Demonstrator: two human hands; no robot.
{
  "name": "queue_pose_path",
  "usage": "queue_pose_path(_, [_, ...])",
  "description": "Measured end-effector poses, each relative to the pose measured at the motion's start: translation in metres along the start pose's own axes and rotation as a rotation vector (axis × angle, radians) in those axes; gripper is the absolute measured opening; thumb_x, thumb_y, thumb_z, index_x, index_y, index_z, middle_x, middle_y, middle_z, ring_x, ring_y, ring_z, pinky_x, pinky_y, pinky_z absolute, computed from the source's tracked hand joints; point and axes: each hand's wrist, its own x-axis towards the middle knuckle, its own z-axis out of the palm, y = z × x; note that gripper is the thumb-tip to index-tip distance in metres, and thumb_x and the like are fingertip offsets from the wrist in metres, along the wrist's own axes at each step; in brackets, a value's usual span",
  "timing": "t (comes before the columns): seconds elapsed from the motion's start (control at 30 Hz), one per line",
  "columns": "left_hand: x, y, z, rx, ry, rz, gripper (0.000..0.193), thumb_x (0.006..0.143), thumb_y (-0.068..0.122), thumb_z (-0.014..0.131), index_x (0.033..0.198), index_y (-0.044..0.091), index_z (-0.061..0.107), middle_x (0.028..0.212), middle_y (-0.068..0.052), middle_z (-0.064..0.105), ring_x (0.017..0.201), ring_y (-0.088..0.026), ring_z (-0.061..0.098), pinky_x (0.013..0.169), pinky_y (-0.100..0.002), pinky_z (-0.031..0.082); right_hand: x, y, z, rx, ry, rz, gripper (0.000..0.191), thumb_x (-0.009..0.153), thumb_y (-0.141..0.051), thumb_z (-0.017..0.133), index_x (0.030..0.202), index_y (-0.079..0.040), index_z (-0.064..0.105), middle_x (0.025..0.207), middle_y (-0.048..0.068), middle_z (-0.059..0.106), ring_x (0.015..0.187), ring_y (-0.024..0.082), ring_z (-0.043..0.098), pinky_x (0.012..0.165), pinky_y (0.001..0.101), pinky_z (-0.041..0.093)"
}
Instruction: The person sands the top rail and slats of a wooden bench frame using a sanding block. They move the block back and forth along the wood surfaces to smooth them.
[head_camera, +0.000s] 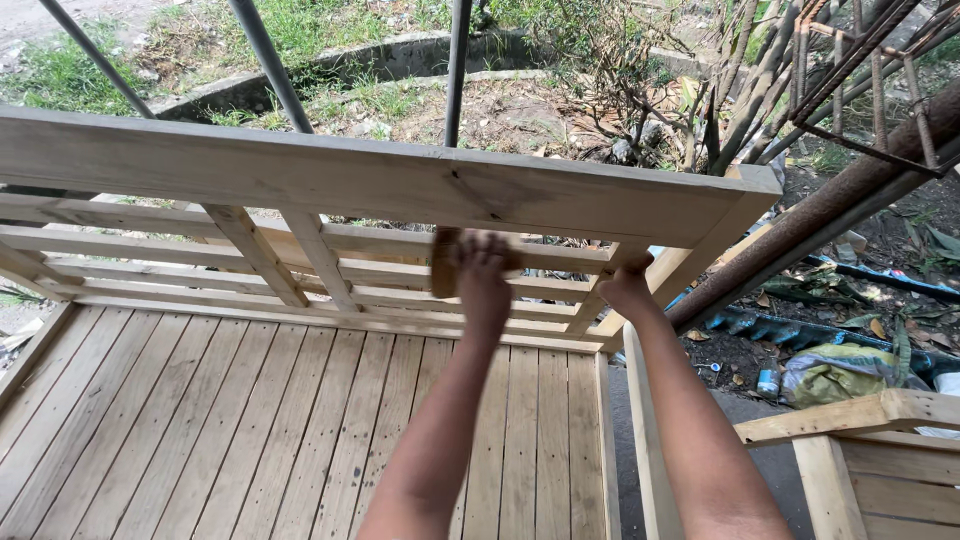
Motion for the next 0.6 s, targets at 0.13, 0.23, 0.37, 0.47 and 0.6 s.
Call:
queue_pose_path(0.13, [-0.009,0.050,0.038,-0.051,-0.146,0.106,0.052,0.086,-0.002,0.050,0.132,0.012,0.070,0.142,-0.010,0.065,0.142,-0.035,0.049,0.123,-0.053,0.026,-0.003,0.010,0.000,0.064,0.060,-0.087,0.078,0.072,-0.008,0.055,0.144,0.016,0.033,0.143,0.035,0.044,0.136,0.041,0.044,0.115,0.0358,0.033])
queue_pose_path(0.23, [0.004,-0.002,0.004,0.018,-0.157,0.132,0.049,0.086,0.000,0.050,0.125,0.017,0.074,0.134,-0.005,0.070,0.136,-0.028,0.058,0.122,-0.047,0.034,-0.001,0.016,-0.001,0.136,0.084,-0.118,0.088,0.069,-0.007,0.056,0.148,0.013,0.023,0.146,0.032,0.039,0.137,0.040,0.039,0.112,0.0343,0.031])
queue_pose_path(0.37, [0.020,-0.078,-0.048,0.171,-0.022,-0.045,0.028,0.097,0.009,0.057,0.117,0.014,0.076,0.129,-0.011,0.072,0.135,-0.033,0.057,0.116,-0.055,0.032,0.007,0.013,0.000,0.039,-0.012,-0.040,0.074,0.076,-0.010,0.060,0.141,0.016,0.036,0.144,0.032,0.046,0.140,0.038,0.045,0.117,0.0331,0.034])
queue_pose_path(0.47, [0.011,-0.045,-0.022,0.330,0.146,-0.041,0.030,0.102,0.005,0.056,0.128,0.005,0.071,0.137,-0.015,0.068,0.143,-0.040,0.052,0.126,-0.052,0.032,0.009,0.009,0.000,0.104,-0.009,-0.047,0.075,0.074,-0.011,0.059,0.142,0.013,0.036,0.140,0.030,0.049,0.134,0.037,0.048,0.113,0.0337,0.036])
queue_pose_path(0.6, [-0.013,0.064,0.053,0.038,-0.086,0.029,0.049,0.087,-0.002,0.054,0.132,0.009,0.069,0.141,-0.011,0.064,0.141,-0.035,0.051,0.124,-0.052,0.031,0.003,0.011,-0.004,0.063,-0.077,0.044,0.067,0.080,-0.020,0.058,0.136,0.014,0.044,0.133,0.032,0.057,0.128,0.038,0.058,0.109,0.0369,0.044])
